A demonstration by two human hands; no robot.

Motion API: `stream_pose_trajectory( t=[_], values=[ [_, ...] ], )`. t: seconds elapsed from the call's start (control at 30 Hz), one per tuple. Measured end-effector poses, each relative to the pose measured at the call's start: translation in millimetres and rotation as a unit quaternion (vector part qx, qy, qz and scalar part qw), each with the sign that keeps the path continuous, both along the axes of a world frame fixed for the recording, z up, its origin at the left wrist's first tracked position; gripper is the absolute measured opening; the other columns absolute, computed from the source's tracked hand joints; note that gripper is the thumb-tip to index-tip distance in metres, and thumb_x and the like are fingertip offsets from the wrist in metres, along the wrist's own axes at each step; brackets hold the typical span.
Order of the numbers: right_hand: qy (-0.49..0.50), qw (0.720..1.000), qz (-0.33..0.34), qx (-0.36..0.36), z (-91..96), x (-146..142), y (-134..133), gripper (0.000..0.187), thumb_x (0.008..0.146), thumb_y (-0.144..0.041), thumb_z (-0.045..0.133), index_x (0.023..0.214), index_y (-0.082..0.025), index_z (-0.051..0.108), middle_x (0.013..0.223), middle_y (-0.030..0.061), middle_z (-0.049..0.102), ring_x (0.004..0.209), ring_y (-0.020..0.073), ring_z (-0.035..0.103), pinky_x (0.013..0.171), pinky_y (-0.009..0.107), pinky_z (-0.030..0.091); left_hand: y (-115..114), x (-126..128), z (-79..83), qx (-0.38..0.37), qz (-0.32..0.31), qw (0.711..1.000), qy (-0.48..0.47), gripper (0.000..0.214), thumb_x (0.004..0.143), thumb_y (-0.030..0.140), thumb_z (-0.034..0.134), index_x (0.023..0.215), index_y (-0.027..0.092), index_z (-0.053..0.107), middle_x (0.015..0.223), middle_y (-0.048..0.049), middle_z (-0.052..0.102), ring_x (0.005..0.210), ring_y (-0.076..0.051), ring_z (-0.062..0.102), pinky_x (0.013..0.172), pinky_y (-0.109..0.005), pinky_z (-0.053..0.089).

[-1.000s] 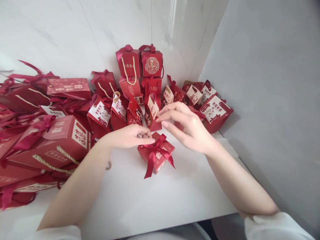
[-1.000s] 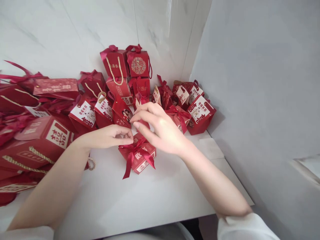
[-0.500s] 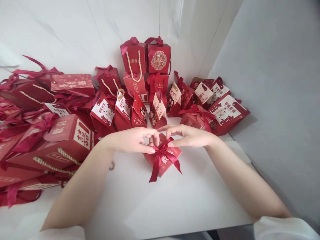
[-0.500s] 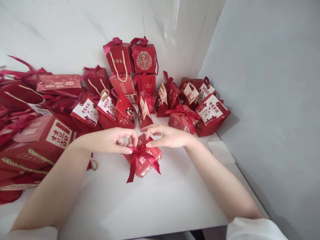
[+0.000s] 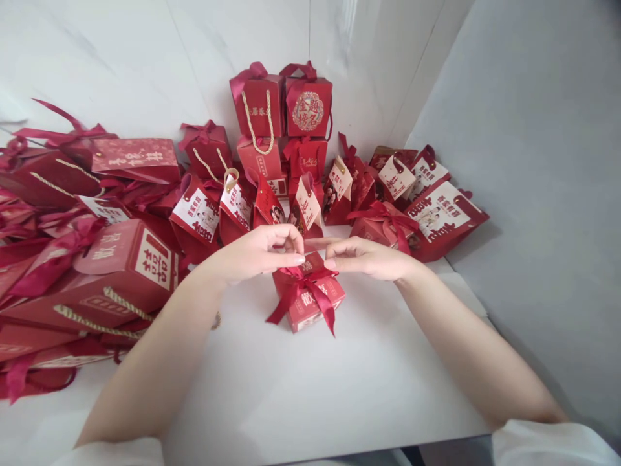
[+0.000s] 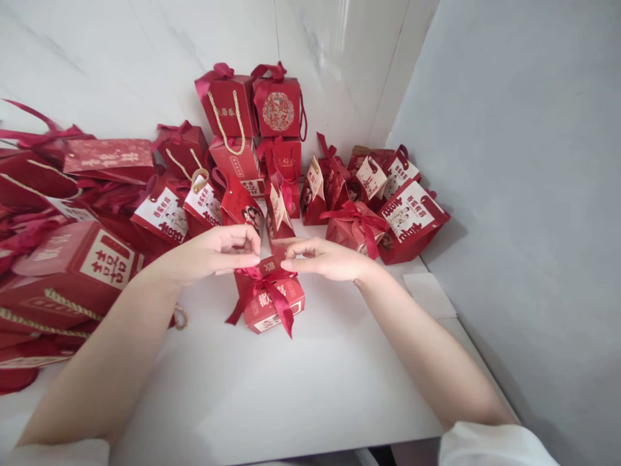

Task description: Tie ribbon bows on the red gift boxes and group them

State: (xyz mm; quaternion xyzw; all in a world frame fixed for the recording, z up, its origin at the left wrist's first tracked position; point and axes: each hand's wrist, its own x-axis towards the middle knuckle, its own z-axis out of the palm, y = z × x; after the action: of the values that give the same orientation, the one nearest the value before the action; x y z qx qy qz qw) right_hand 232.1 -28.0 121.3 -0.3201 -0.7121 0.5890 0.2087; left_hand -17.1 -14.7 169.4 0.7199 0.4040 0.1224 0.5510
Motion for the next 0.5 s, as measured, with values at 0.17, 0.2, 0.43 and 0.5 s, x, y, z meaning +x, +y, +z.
stream_pose_trajectory(
  t=[0.17, 0.2, 0.43, 0.5],
  values=[
    [-0.003, 1.000, -0.008, -0.017, -1.9, 1.1, 1.5, 0.042, 0.083, -0.059, 0.067, 0.073, -0.019, 0.063, 0.125, 0.0056, 0.065, 0.119, 0.0260, 0.056, 0.102, 0.040, 0.040, 7.6, -4.2, -6.7, -0.060, -0.029, 0.998, -0.022, 0.014, 0.089, 0.030, 0.062, 0.094, 0.019, 0.056, 0.075, 0.0033, 0.052, 0.043, -0.001, 0.039, 0.043, -0.018, 0.026],
    [-0.008, 1.000, -0.009, -0.018, -3.2, 1.5, 2.6, 0.042, 0.083, -0.060, 0.067, 0.074, -0.019, 0.063, 0.120, 0.0058, 0.067, 0.118, 0.0261, 0.056, 0.102, 0.040, 0.040, 8.7, -4.0, -8.8, -0.058, -0.034, 0.998, -0.014, 0.014, 0.089, 0.031, 0.062, 0.095, 0.019, 0.056, 0.075, 0.0030, 0.053, 0.044, -0.002, 0.042, 0.043, -0.018, 0.028],
    [0.000, 0.999, 0.031, -0.015, -4.2, 3.3, 5.9, 0.041, 0.088, -0.058, 0.060, 0.078, -0.019, 0.068, 0.125, 0.0055, 0.065, 0.124, 0.0251, 0.054, 0.110, 0.040, 0.034, 8.6, -3.8, -9.1, -0.036, -0.047, 0.998, 0.036, 0.021, 0.094, 0.039, 0.054, 0.101, 0.020, 0.055, 0.072, 0.0024, 0.057, 0.047, -0.006, 0.051, 0.043, -0.018, 0.032],
    [0.005, 0.999, 0.034, -0.011, -1.0, 3.0, 3.1, 0.042, 0.089, -0.056, 0.060, 0.071, -0.019, 0.066, 0.134, 0.0051, 0.061, 0.127, 0.0256, 0.053, 0.110, 0.040, 0.035, 5.0, -4.8, -2.7, -0.041, -0.069, 0.996, 0.033, 0.022, 0.093, 0.040, 0.055, 0.100, 0.019, 0.057, 0.068, 0.0034, 0.054, 0.043, -0.004, 0.045, 0.044, -0.018, 0.031]
  ],
)
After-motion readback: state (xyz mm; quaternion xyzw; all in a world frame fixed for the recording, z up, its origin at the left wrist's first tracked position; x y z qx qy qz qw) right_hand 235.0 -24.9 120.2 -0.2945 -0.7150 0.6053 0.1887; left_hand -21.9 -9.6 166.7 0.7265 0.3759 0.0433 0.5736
